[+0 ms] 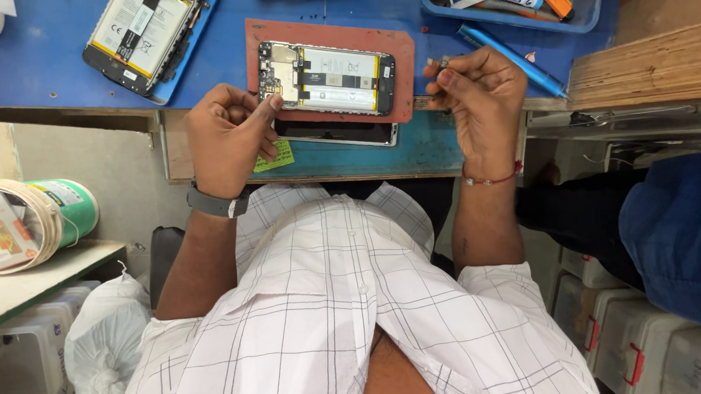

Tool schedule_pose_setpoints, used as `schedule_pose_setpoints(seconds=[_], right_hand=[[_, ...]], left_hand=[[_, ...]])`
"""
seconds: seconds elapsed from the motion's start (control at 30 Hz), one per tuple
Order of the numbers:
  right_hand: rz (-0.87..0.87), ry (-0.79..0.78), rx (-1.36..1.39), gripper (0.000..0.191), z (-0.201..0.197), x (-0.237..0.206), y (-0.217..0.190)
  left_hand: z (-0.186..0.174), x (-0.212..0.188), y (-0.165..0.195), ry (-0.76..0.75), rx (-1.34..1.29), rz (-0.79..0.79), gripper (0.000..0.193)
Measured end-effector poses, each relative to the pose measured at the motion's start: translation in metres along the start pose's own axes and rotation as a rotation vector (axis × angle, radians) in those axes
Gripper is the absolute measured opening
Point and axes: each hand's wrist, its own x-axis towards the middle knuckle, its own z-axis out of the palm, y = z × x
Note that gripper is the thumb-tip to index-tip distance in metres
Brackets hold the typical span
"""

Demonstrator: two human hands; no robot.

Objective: The person repairs a disassembled smartphone at a workbench, transferring the motherboard between phone frames and pressing components into place by hand. They handle small internal parts, set the phone body on the bench, and continue fitting the board and connectors into the frame.

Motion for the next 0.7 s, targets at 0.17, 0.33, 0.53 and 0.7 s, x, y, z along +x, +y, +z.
schedule_pose_setpoints(seconds=[0.17,0.33,0.53,0.7], right_hand=[[0.013,-0.082,0.073,0.009,0.002,-0.012,-0.006],[-0.012,-0.057,0.024,0.011,0.01,-0.018,-0.003],[-0.02,-0.026,-0.019,0.012,0.019,-0.023,-0.003],[-0.067,0.02,-0.083,0.02,0.028,-0.031,-0.006]], left_hand=[[0.007,-0.006,-0.009,0.026,-0.125,0.149,0.022],[0.025,0.007,-0.018,-0.045,-0.379,0.343,0.021],[0.042,0.012,-0.008,-0.07,-0.589,0.318,0.049],[0.036,0.011,0.001,-0.082,-0.567,0.239,0.039]])
